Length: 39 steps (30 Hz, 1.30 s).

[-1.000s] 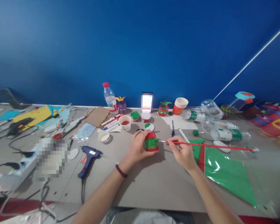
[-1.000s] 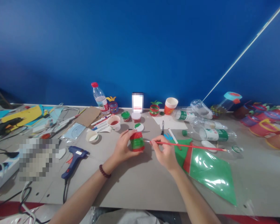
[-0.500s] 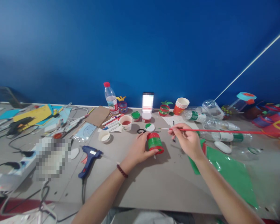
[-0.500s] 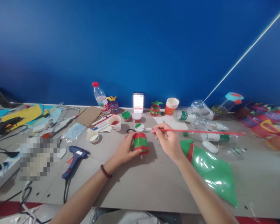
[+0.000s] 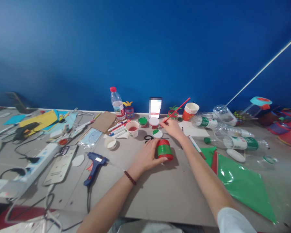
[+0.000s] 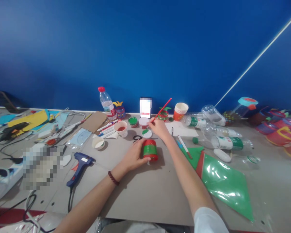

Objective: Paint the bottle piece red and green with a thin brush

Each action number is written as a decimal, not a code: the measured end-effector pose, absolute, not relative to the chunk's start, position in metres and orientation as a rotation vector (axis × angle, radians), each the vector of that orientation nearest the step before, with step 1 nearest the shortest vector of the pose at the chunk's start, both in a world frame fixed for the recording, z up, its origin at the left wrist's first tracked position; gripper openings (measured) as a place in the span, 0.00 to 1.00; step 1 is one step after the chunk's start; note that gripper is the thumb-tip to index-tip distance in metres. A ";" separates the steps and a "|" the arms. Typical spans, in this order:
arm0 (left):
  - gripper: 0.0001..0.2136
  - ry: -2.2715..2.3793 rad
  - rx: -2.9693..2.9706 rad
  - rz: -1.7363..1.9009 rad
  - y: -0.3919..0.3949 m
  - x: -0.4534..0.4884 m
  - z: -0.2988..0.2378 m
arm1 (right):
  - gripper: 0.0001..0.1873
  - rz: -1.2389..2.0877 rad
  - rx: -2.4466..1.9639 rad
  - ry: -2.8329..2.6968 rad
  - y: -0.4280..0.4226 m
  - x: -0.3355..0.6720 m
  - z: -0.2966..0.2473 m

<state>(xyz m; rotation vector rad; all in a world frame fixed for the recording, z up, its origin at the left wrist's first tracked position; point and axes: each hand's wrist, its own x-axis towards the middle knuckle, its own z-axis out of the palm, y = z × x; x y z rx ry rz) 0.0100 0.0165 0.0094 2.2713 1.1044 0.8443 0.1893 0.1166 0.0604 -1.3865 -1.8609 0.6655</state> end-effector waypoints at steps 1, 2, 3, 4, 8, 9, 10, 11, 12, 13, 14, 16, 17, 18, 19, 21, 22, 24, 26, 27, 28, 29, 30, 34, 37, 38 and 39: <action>0.36 1.104 2.270 0.831 0.017 0.010 0.010 | 0.06 0.673 -1.377 -1.878 0.117 0.188 0.058; 0.36 1.108 2.269 0.818 0.017 0.010 0.009 | 0.06 0.683 -1.367 -1.899 0.117 0.188 0.057; 0.36 1.116 2.268 0.806 0.018 0.010 0.009 | 0.05 0.694 -1.357 -1.922 0.117 0.187 0.056; 0.36 1.124 2.268 0.795 0.019 0.010 0.009 | 0.05 0.702 -1.350 -1.943 0.117 0.187 0.055; 0.36 1.134 2.270 0.771 0.021 0.012 0.007 | 0.06 0.691 -1.361 -1.993 0.119 0.187 0.050; 0.36 1.130 2.272 0.771 0.021 0.013 0.006 | 0.06 0.677 -1.367 -2.003 0.120 0.187 0.048; 0.36 1.126 2.275 0.771 0.021 0.013 0.006 | 0.06 0.663 -1.373 -2.013 0.121 0.187 0.046; 0.35 1.124 2.277 0.772 0.022 0.013 0.006 | 0.07 0.648 -1.379 -2.023 0.122 0.188 0.045; 0.35 1.125 2.280 0.771 0.022 0.014 0.006 | 0.07 0.634 -1.385 -2.033 0.123 0.188 0.043; 0.35 1.130 2.284 0.769 0.022 0.014 0.006 | 0.07 0.622 -1.389 -2.043 0.123 0.188 0.041; 0.36 1.138 2.289 0.766 0.023 0.015 0.005 | 0.07 0.612 -1.393 -2.052 0.124 0.187 0.040; 0.36 1.151 2.300 0.755 0.023 0.015 0.004 | 0.07 0.596 -1.402 -2.067 0.125 0.187 0.038; 0.37 1.155 2.304 0.750 0.024 0.015 0.003 | 0.07 0.589 -1.407 -2.072 0.125 0.186 0.037; 0.37 1.155 2.308 0.745 0.024 0.015 0.003 | 0.08 0.584 -1.412 -2.077 0.126 0.186 0.036; 0.37 1.153 2.310 0.742 0.024 0.015 0.002 | 0.08 0.577 -1.418 -2.080 0.126 0.185 0.035; 0.38 1.154 2.311 0.738 0.024 0.015 0.001 | 0.08 0.566 -1.427 -2.086 0.127 0.184 0.034; 0.38 1.159 2.310 0.736 0.024 0.015 0.001 | 0.08 0.561 -1.430 -2.089 0.127 0.184 0.034; 0.39 1.165 2.306 0.729 0.024 0.015 0.001 | 0.08 0.553 -1.437 -2.094 0.128 0.184 0.033; 0.38 1.166 2.299 0.728 0.025 0.015 0.002 | 0.09 0.551 -1.444 -2.100 0.128 0.184 0.032; 0.38 1.167 2.293 0.731 0.025 0.015 0.002 | 0.09 0.551 -1.448 -2.103 0.128 0.184 0.032; 0.37 1.168 2.286 0.734 0.025 0.015 0.002 | 0.09 0.552 -1.452 -2.104 0.129 0.185 0.031; 0.37 1.171 2.280 0.737 0.025 0.015 0.003 | 0.09 0.553 -1.456 -2.105 0.129 0.185 0.031; 0.37 1.175 2.275 0.736 0.025 0.014 0.003 | 0.09 0.554 -1.461 -2.104 0.129 0.185 0.031; 0.37 1.193 2.262 0.714 0.025 0.014 0.003 | 0.08 0.566 -1.476 -2.102 0.128 0.184 0.032; 0.38 1.200 2.253 0.707 0.024 0.014 0.004 | 0.08 0.574 -1.484 -2.103 0.126 0.183 0.034; 0.38 1.200 2.251 0.708 0.024 0.014 0.004 | 0.08 0.577 -1.487 -2.104 0.126 0.184 0.035; 0.38 1.201 2.250 0.707 0.024 0.014 0.004 | 0.08 0.580 -1.488 -2.104 0.126 0.184 0.036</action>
